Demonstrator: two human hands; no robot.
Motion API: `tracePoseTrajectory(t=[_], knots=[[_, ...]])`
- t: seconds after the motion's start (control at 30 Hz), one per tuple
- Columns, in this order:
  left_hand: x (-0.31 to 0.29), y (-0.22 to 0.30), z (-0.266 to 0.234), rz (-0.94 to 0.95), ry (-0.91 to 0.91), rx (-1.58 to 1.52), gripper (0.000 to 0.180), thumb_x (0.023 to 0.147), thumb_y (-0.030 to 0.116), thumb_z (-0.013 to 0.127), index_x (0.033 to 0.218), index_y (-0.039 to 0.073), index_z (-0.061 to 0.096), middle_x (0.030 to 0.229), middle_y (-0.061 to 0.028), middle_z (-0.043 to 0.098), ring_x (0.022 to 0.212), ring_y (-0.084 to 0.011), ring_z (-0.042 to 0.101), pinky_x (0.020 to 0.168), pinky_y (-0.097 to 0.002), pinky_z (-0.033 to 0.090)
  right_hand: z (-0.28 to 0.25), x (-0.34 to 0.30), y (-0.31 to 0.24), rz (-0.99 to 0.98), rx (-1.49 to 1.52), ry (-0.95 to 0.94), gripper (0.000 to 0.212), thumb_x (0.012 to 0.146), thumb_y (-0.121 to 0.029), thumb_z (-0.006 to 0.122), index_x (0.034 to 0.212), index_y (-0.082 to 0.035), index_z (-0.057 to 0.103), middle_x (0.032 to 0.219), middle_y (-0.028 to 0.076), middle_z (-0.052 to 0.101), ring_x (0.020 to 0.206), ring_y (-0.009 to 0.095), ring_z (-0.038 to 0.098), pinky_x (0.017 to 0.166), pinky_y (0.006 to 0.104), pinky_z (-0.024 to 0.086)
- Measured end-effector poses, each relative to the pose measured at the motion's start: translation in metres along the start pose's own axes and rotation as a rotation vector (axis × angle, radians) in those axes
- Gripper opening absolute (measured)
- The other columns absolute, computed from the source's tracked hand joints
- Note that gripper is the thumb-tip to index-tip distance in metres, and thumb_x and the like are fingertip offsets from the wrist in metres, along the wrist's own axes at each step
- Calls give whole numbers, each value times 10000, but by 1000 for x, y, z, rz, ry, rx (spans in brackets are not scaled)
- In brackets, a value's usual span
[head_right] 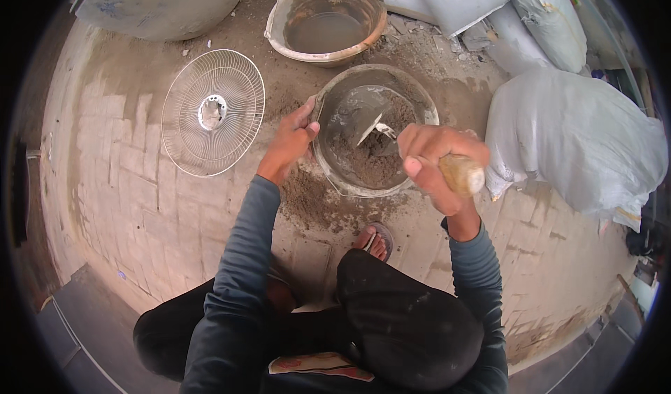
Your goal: The person mixes cement in a bucket by adding water and using a trowel, then scoops the mixture and applies it to the center of a circular fan grill laid on the ground.
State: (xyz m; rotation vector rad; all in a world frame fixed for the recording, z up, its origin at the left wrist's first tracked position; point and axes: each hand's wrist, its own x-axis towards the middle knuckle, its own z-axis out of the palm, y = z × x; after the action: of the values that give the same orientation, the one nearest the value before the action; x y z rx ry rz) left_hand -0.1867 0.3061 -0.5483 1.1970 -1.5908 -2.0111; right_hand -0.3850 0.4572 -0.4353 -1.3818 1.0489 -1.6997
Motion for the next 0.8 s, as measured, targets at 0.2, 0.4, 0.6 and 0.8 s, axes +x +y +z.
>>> tracePoseTrajectory(t=[0.2, 0.4, 0.6, 0.8], knots=[[0, 10, -9, -79, 0, 25, 597, 969, 37, 509, 1543, 53, 347, 1222, -142, 638, 789, -149, 643, 517, -303, 549, 2, 11, -15, 9, 27, 64, 225, 845, 112, 629, 712, -31, 517, 665, 62, 549, 623, 173, 527, 571, 325, 427], [0, 8, 3, -29, -21, 17, 583, 981, 67, 500, 1544, 59, 349, 1196, -134, 633, 768, -147, 634, 492, -307, 534, -7, -23, 22, 70, -265, 123, 193, 863, 81, 604, 728, -31, 523, 684, 63, 577, 606, 158, 499, 571, 325, 425], [-4, 0, 1, -44, 56, 54, 590, 971, 78, 533, 1537, 53, 368, 1263, -134, 626, 886, -177, 631, 774, -321, 539, 1, -23, -15, -54, -71, 169, 206, 887, 14, 664, 745, -33, 523, 714, 64, 573, 662, 166, 533, 634, 315, 434], [-8, -19, 9, -14, 179, -14, 531, 938, 109, 599, 1451, 26, 494, 1301, -123, 610, 996, -194, 616, 917, -324, 486, -9, -2, -12, 293, -647, 45, 106, 823, -36, 756, 791, -17, 657, 783, 45, 621, 753, 164, 589, 702, 313, 470]])
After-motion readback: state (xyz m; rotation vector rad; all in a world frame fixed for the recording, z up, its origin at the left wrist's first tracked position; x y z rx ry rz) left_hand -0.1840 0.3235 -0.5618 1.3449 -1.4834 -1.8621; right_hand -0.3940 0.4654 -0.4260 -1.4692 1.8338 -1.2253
